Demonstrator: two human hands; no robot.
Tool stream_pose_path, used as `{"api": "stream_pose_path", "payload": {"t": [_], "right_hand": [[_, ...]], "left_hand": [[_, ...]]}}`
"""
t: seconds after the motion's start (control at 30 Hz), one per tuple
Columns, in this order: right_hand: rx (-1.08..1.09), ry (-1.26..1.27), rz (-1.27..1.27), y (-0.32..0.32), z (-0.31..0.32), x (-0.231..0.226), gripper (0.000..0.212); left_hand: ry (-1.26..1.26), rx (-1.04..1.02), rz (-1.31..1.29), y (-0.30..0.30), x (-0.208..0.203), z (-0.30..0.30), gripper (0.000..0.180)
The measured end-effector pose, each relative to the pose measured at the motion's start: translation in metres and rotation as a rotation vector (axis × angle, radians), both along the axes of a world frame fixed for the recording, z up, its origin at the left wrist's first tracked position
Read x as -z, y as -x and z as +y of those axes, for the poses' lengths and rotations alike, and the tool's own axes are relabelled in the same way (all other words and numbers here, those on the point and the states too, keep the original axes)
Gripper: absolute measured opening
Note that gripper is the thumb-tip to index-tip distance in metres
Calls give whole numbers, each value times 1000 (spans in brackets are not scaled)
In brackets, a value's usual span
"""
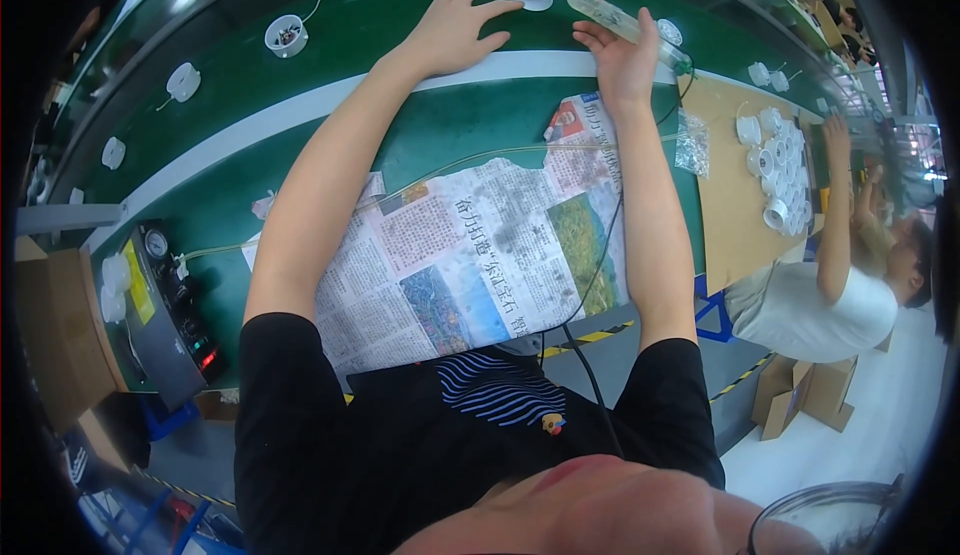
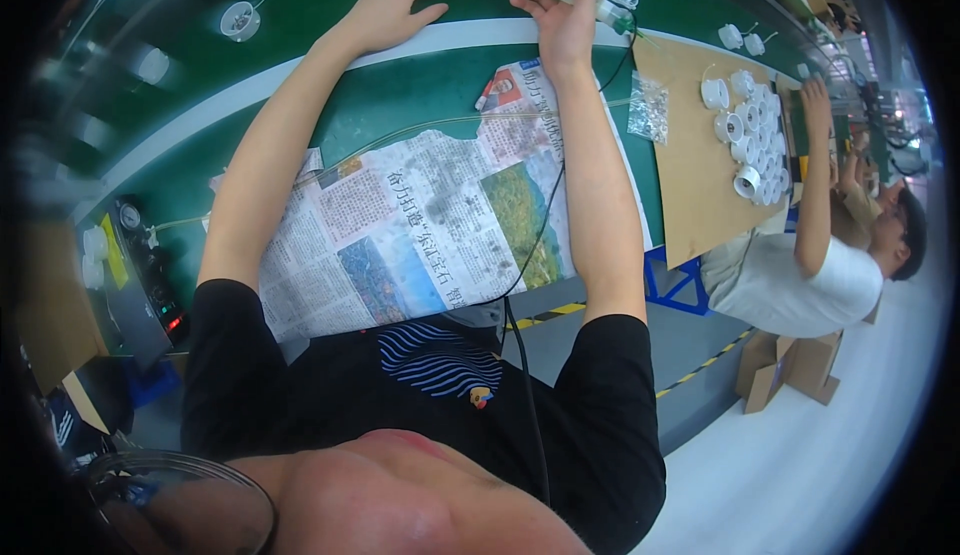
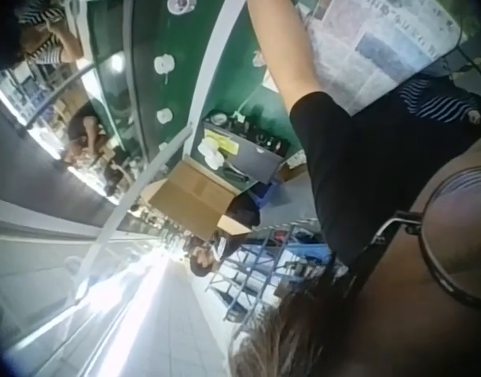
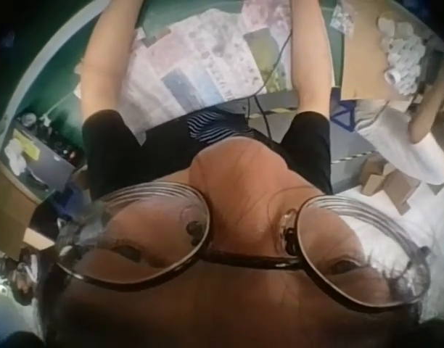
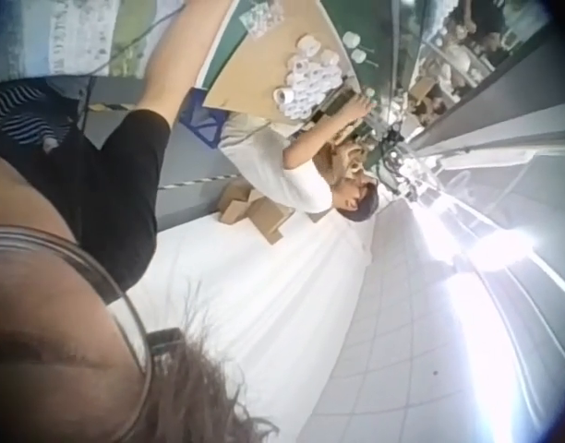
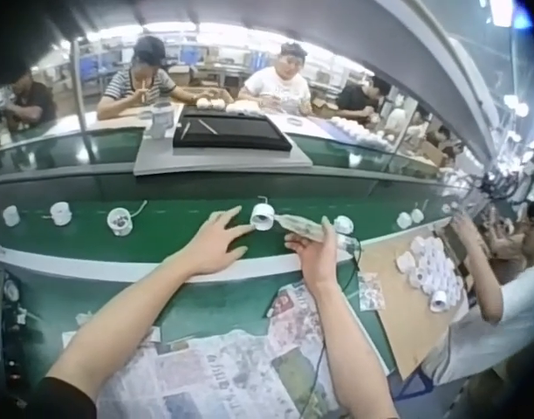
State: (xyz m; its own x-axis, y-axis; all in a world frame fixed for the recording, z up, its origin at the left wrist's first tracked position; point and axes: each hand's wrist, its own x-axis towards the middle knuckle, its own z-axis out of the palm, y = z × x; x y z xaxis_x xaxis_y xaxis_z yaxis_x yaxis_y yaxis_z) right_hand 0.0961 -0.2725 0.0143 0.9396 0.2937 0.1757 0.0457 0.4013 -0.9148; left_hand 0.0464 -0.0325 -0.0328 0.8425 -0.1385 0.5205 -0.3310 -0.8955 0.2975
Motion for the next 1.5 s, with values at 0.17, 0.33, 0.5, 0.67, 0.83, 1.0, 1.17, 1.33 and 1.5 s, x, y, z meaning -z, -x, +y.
{"api": "stream_pose_path", "payload": {"t": [0.17,0.33,0.5,0.67,0.83,1.0,1.17,1.33,1.5], "right_hand": [[-1,-24,17,-5,-1,1,60],[1,-13,-8,0,-2,2,59],[22,-49,39,-6,-8,5,58],[18,-38,27,-3,-8,3,59],[-23,64,-56,12,1,2,51],[-28,198,-166,24,9,4,37],[19,309,-187,26,6,7,32],[52,311,-184,25,11,5,31],[80,342,-173,27,8,6,30]], "left_hand": [[18,-23,-52,-14,13,2,42],[175,211,-331,-9,-6,10,58],[243,284,-326,1,-24,10,57],[249,167,26,13,-52,6,57],[337,167,67,12,-45,10,52],[513,305,179,10,-44,10,46],[503,313,150,12,-49,10,45],[504,312,158,8,-41,13,49],[525,330,213,13,-49,10,52]]}}
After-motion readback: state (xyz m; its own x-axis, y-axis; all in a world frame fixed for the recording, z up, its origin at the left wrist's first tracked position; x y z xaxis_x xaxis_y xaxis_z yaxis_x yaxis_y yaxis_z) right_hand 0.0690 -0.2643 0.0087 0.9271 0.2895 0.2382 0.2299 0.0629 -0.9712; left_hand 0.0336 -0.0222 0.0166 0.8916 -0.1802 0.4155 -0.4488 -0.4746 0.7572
